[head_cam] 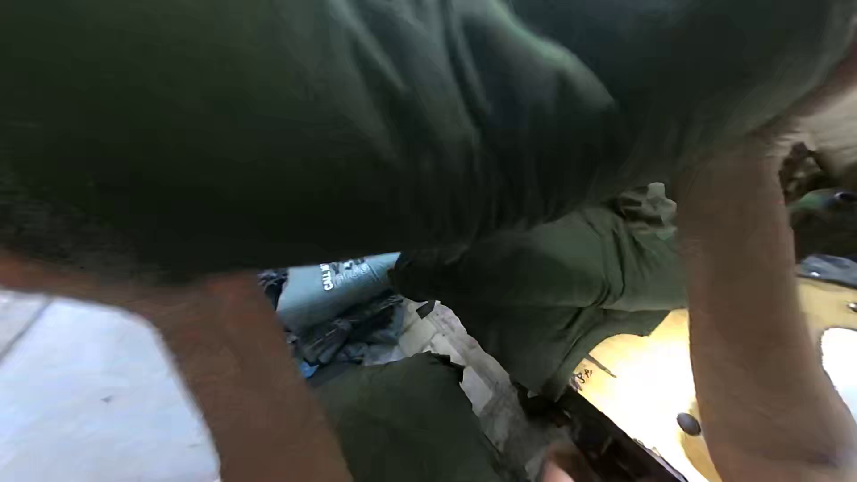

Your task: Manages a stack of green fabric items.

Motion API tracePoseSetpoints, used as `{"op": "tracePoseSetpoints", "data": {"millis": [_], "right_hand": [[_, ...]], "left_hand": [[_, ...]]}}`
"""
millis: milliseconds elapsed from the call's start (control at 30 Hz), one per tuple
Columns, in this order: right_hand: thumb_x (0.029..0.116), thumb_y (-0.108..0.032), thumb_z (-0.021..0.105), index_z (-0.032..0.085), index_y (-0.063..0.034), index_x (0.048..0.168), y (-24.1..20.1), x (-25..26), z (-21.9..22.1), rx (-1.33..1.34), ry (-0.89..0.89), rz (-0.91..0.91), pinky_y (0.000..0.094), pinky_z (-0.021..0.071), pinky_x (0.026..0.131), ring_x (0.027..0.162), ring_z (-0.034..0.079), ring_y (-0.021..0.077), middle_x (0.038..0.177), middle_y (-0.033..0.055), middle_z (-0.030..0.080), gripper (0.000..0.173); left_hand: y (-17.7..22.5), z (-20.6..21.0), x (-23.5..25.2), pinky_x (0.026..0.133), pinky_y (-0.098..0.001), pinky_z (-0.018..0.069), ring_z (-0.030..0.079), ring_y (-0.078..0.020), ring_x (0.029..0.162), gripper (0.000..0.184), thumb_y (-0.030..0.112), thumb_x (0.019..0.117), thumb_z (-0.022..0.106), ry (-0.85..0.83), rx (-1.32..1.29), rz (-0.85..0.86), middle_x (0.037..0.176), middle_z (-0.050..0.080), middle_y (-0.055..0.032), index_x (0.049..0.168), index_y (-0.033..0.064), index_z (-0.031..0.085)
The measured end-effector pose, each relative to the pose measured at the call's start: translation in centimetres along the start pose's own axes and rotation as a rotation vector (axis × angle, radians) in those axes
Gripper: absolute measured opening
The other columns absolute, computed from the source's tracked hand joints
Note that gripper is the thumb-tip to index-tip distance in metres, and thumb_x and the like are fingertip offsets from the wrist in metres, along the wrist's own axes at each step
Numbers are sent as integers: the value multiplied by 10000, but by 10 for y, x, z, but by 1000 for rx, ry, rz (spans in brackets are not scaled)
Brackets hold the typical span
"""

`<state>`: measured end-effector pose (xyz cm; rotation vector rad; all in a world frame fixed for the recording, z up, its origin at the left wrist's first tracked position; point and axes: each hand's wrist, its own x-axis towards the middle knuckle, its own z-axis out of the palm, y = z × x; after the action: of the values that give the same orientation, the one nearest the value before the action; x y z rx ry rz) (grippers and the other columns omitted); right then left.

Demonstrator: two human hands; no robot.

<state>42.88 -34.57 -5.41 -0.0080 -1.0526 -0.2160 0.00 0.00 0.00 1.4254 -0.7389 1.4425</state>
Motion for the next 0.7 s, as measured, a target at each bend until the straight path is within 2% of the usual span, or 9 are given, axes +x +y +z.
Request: {"op": "tracePoseSetpoints", "data": {"millis": [33, 100, 167, 267, 400, 467, 533, 600, 700], "right_hand": [[1052, -240, 329, 563, -45, 1164, -37, -25, 12, -167, 196, 93, 422, 552, 941, 1040, 647, 183, 1056, 82, 643, 324], [1075, -256, 328, 565, -203, 1117, -88, -81, 41, -548, 596, 315, 325, 568, 877, 960, 650, 60, 987, -58, 654, 246], [1046, -232, 379, 542, -157, 1097, -106, -147, 17, -720, 915, 421, 354, 576, 783, 882, 644, 96, 933, -15, 629, 186], [1086, -257, 370, 510, -89, 1285, -115, -199, -17, -807, 1124, 528, 379, 564, 849, 980, 646, 140, 1086, 51, 624, 296], [1084, -237, 458, 447, -51, 1435, -116, -190, 3, -1169, 1142, 558, 333, 537, 939, 1123, 619, 138, 1268, 92, 600, 397], [1024, -160, 531, 320, 42, 1547, -120, -190, 19, -1527, 903, 463, 347, 400, 1134, 1391, 453, 239, 1526, 225, 423, 600], [1007, -174, 525, 219, 95, 1569, -118, -190, 45, -1709, 465, 297, 396, 260, 1232, 1518, 252, 339, 1620, 313, 224, 694], [1054, -220, 496, 355, 74, 1518, -97, -179, 78, -1718, 27, 245, 402, 281, 1238, 1530, 262, 278, 1635, 238, 266, 567], [1046, -325, 477, 583, -147, 1449, -44, -155, 85, -1828, -569, 413, 627, 289, 1170, 1522, 288, 392, 1650, 177, 319, 453]], "left_hand": [[-13, 47, -33, 993, -414, 537, 634, -169, 1135, 376, 317, 1083, 319, 222, 22, -234, 1192, 658, -41, 1273, 106, 566], [-46, 117, -82, 804, -327, 601, 687, -81, 922, 159, 271, 1040, 469, 607, 258, -739, 981, 688, 48, 1114, 199, 591], [-101, 122, -147, 807, -408, 567, 660, -168, 965, 284, 323, 990, 611, 770, 322, -1142, 1064, 681, -40, 1212, 146, 627], [-137, 114, -182, 847, -416, 546, 640, -215, 1024, 335, 294, 1021, 595, 797, 347, -1264, 1141, 662, -116, 1258, 59, 621], [-110, 99, -171, 848, -408, 526, 627, -226, 1040, 471, 455, 1018, 565, 579, 621, -1410, 1204, 641, -121, 1330, 103, 591], [-93, 91, -171, 997, -518, 472, 566, -333, 1225, 601, 454, 1049, 528, 363, 908, -1311, 1382, 554, -228, 1471, 33, 449], [-78, 95, -170, 1069, -609, 407, 488, -455, 1320, 625, 358, 1050, 547, 125, 1192, -1007, 1458, 460, -323, 1491, -53, 382], [-67, 122, -158, 1068, -590, 416, 472, -459, 1341, 579, 295, 1057, 523, -118, 1261, -717, 1495, 425, -328, 1477, -79, 387], [-90, 171, -141, 1153, -559, 365, 436, -402, 1424, 512, 329, 1051, 513, -525, 1197, -432, 1542, 448, -238, 1436, -10, 520]]}}
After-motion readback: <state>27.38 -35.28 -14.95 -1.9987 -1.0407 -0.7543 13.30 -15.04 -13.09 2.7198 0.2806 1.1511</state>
